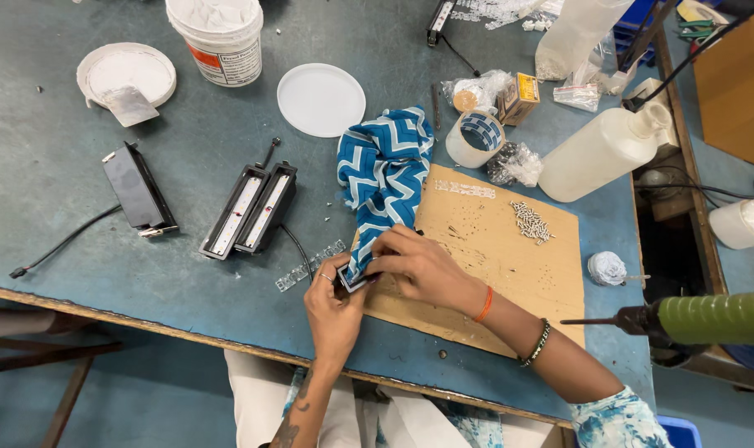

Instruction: The person assembles an LED light fixture by inserting an LED strip into a black housing, securing it with screws using a green power drill, and then attaching a wire connector to the strip. The person works at a cluttered table with various tools and components.

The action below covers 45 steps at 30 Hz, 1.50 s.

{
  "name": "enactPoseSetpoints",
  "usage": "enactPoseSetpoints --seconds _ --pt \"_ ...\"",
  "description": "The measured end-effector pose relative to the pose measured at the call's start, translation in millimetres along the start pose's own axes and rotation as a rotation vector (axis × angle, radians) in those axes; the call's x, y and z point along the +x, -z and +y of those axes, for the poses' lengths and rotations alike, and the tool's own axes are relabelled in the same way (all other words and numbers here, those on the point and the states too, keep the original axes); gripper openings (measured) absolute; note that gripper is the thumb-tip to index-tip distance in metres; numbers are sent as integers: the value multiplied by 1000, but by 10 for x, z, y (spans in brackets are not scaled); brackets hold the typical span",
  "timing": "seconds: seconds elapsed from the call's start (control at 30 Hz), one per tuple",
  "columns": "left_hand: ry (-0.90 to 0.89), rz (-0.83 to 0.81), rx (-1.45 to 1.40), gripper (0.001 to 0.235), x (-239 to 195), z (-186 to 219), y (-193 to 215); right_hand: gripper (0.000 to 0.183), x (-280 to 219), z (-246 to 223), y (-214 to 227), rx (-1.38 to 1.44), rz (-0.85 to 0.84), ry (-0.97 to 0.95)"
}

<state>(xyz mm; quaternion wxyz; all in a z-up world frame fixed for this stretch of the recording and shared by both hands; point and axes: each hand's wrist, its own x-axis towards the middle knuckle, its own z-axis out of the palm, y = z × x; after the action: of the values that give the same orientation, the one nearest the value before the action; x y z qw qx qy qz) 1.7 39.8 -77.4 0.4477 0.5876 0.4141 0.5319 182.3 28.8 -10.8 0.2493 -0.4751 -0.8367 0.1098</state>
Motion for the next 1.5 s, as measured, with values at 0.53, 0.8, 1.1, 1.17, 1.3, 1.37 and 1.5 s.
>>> enactPoseSetpoints --seconds 0.53,0.8,1.1,1.17,1.3,1.37,1.5 --pt "-32 -20 -27 32 -1 -61 -3 28 130 -99 -32 153 151 -275" --pt "4 -39 0 28 -7 -47 12 29 198 -167 7 95 95 -348" --pt "28 -51 13 29 0 14 11 27 153 -49 -15 220 100 -323" --pt "-14 -59 -7 31 6 36 12 18 99 26 -12 368 166 -320" --pt "-90 -65 -41 30 15 67 -1 11 -51 143 32 302 372 -355" --pt "-81 -60 -40 29 24 79 -8 20 -126 200 73 310 460 -373" --pt "-19 -51 -19 29 24 95 -1 17 -242 416 213 273 666 -618"
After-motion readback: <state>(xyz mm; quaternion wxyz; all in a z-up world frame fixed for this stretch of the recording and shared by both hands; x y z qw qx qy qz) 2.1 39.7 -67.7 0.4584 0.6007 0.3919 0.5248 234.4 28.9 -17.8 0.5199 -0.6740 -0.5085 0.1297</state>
